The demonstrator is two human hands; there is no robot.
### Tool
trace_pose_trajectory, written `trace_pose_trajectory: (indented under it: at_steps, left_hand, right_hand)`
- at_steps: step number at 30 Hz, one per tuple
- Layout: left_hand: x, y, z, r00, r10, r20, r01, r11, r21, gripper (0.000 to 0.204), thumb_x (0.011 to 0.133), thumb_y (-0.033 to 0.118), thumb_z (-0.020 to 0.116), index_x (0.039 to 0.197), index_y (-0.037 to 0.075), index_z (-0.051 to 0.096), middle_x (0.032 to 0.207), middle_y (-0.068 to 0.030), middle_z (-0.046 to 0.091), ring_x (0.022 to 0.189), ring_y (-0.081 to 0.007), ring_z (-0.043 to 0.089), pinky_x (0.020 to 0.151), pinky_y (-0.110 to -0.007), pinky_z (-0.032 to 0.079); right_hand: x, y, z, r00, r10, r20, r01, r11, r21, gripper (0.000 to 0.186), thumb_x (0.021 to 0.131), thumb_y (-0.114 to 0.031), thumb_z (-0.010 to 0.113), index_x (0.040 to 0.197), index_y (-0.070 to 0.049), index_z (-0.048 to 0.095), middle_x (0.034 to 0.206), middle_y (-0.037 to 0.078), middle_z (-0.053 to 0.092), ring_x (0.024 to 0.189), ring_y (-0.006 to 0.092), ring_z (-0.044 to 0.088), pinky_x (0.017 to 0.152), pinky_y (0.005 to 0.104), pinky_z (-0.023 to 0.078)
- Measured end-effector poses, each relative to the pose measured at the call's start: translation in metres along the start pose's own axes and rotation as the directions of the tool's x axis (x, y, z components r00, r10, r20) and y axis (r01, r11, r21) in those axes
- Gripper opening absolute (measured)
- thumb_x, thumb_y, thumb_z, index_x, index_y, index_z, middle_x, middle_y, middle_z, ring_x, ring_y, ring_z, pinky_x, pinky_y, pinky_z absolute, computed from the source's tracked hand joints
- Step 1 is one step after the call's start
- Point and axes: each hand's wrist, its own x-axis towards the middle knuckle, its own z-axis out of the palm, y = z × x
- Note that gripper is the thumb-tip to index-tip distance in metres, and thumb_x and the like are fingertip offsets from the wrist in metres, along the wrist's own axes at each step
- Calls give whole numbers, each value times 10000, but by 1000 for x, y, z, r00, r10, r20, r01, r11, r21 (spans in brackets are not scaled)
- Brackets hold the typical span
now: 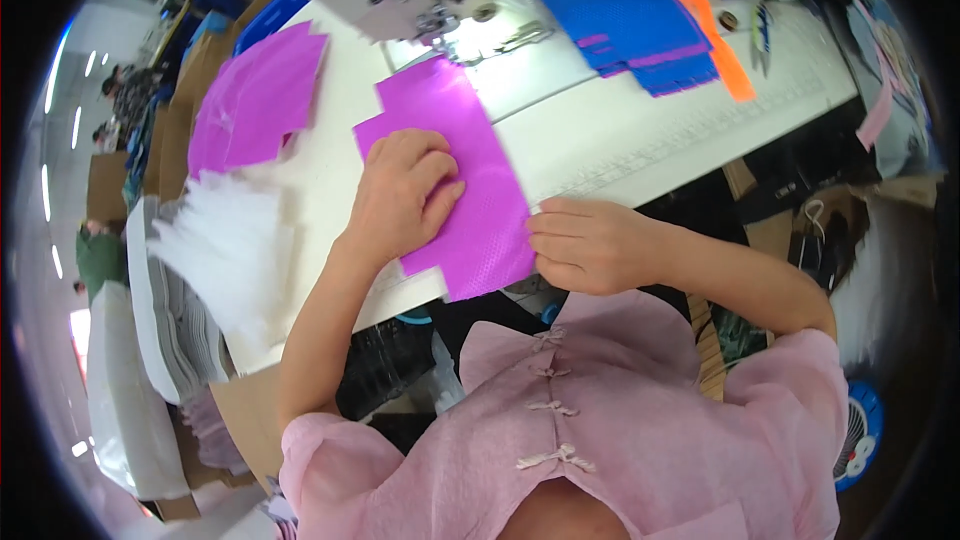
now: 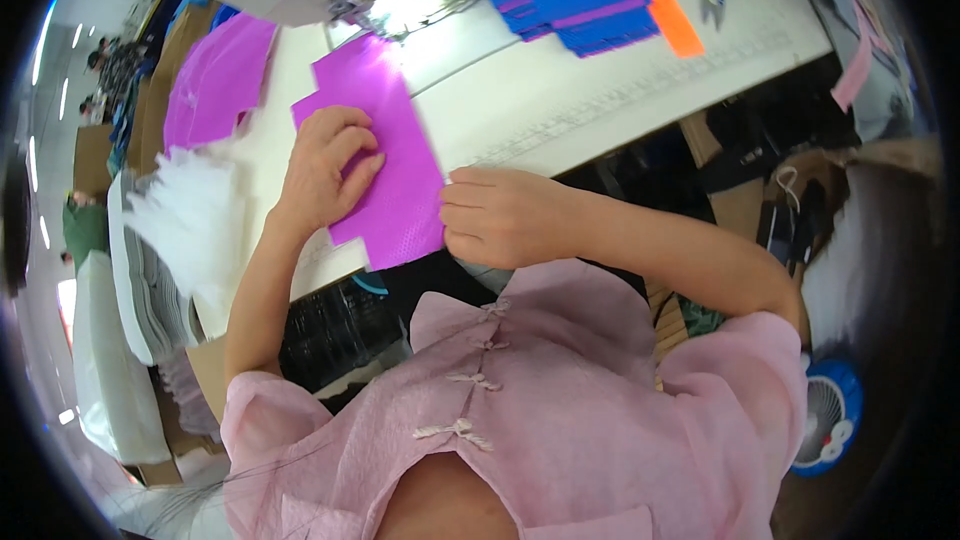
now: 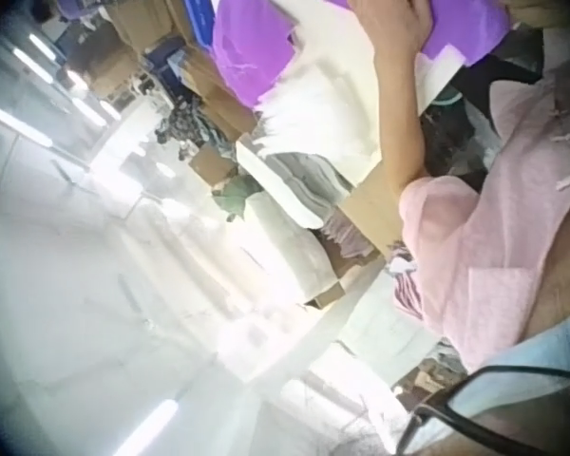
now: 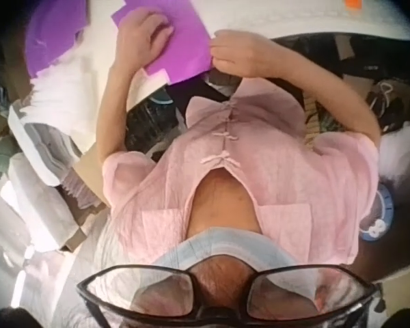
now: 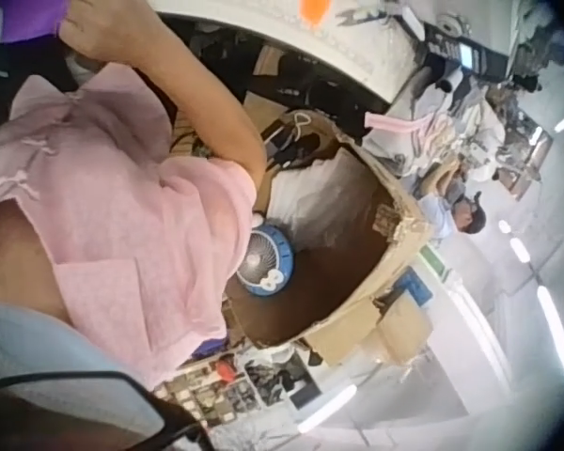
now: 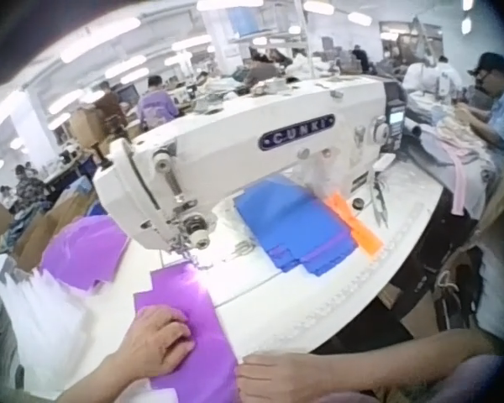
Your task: Sewing and assembling pieces of colorful fabric and internal padding using an industrial sewing machine.
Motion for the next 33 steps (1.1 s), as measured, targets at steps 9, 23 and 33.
trace_pose_trajectory:
  at_steps: [9,23,33]
  left_hand:
    - [-39,-16,-9,559,-819,-130,746,565,-353,399,790,227,634,1086,-3,498,767,-82,626,670,-149,582,618,-264,464]
    - [-22,-4,-11,512,-859,18,816,479,-324,394,751,212,653,1017,-49,523,750,-137,620,697,-239,620,634,-324,484]
    - [-15,-5,-8,504,-863,13,826,477,-301,458,727,193,701,1045,-42,470,748,-127,602,692,-182,605,589,-289,485]
  right_hand:
    - [3,-4,-11,981,98,166,-103,994,23,153,606,-46,599,735,12,543,874,150,585,865,297,589,797,414,483]
    - [1,-5,-13,984,90,154,-86,996,-31,119,619,-64,587,720,-16,545,843,115,587,876,260,586,813,374,483]
    - [0,-5,-7,988,91,127,-90,996,-19,125,624,-61,588,732,-11,549,857,121,590,886,264,586,807,376,484]
